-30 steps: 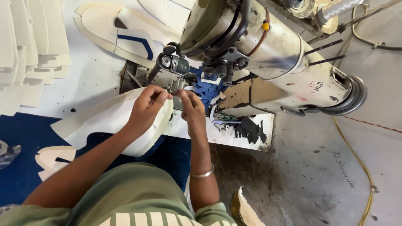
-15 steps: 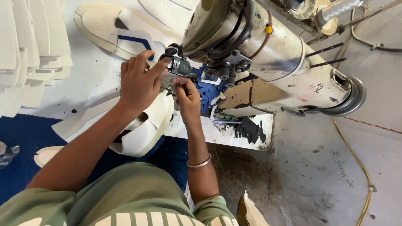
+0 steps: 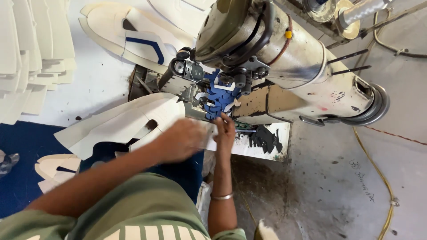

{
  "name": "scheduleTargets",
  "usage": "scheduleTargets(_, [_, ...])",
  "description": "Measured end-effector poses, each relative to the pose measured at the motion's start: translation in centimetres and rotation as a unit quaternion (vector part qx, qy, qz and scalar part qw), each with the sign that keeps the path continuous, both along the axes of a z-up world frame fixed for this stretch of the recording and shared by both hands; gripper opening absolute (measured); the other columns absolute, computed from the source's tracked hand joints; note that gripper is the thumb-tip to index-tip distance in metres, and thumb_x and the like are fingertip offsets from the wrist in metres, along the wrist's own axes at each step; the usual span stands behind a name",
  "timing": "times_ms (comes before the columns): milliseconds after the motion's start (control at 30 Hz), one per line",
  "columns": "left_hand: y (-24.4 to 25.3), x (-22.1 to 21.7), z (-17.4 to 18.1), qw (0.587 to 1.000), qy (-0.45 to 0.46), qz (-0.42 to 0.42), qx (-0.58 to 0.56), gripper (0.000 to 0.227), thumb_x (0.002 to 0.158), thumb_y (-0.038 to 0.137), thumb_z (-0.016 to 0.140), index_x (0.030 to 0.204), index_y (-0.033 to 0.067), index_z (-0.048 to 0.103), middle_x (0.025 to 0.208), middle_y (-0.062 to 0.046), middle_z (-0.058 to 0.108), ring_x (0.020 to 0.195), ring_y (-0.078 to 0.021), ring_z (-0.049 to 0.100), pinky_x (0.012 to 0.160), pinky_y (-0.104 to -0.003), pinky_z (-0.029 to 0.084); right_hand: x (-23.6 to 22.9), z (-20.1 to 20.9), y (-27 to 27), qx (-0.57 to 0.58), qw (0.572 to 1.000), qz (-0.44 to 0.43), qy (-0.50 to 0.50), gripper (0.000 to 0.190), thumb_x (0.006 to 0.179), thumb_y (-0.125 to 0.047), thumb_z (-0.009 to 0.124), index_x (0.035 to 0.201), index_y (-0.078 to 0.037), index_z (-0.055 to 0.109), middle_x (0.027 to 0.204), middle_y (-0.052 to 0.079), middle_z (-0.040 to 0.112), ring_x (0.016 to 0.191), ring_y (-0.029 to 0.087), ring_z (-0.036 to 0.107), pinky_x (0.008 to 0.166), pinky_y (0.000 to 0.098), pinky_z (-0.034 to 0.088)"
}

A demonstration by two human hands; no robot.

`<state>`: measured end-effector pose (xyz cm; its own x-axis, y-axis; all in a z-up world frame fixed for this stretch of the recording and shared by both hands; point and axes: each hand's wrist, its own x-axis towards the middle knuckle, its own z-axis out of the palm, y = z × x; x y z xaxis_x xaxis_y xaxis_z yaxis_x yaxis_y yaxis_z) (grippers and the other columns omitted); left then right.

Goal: The person sews white shoe parts using a sewing machine, attaching blue strips to the edges. They repeatedly pick up parts, align them under the needle, sew, and trim excess material with scissors.

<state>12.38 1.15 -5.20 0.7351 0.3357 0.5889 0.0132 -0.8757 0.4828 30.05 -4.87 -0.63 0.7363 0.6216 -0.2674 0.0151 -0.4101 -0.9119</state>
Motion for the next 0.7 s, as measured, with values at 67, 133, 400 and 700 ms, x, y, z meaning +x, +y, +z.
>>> scheduleTargets(67, [-1.8, -0.6, 0.2, 0.998, 0.043, -0.042, -0.023, 0.025, 0.079, 0.033, 0.076, 0.097, 0.0154, 0.073, 0.123, -0.010, 0.065, 0.119, -0.0323, 0.057, 0.100, -0.052, 0.041, 3.6, -4.3, -2.9, -0.004, 0.998, -0.009, -0.055, 0.035, 0.096, -0.030, 0.069, 0.125, -0.011, 0.063, 0.096, -0.002, 0.067, 0.072, 0.009, 0.054, 0.057, 0.0256, 0.039])
scheduleTargets(133, [-3.2, -1.4, 0.1, 0.991, 0.087, -0.084, -0.055, 0.028, 0.071, 0.039, 0.078, 0.088, 0.0177, 0.074, 0.117, -0.011, 0.066, 0.117, -0.0342, 0.059, 0.096, -0.055, 0.040, 6.2, -7.6, -5.7, -0.016, 0.994, -0.016, -0.108, 0.040, 0.098, -0.033, 0.071, 0.126, -0.006, 0.062, 0.098, 0.000, 0.061, 0.079, 0.009, 0.054, 0.062, 0.0271, 0.045])
scheduleTargets(400, [-3.1, -3.6, 1.9, 0.896, 0.070, 0.092, -0.429, 0.043, 0.085, 0.026, 0.079, 0.121, 0.0082, 0.065, 0.100, -0.007, 0.068, 0.090, -0.0187, 0.067, 0.082, -0.034, 0.054, -1.8, -6.7, -5.1, 0.225, 0.918, 0.028, 0.326, 0.017, 0.098, -0.004, 0.066, 0.116, -0.005, 0.067, 0.105, 0.009, 0.070, 0.098, 0.020, 0.069, 0.100, 0.0402, 0.057])
scheduleTargets(700, [-2.3, -4.6, -2.7, 0.704, -0.274, 0.062, -0.652, 0.026, 0.099, 0.007, 0.070, 0.121, -0.0020, 0.061, 0.110, -0.003, 0.067, 0.100, -0.0087, 0.064, 0.086, -0.024, 0.053, -8.1, -4.1, -1.2, 0.308, 0.891, 0.156, 0.295, 0.017, 0.100, -0.002, 0.069, 0.116, -0.006, 0.064, 0.112, 0.006, 0.071, 0.106, 0.015, 0.065, 0.097, 0.0324, 0.053])
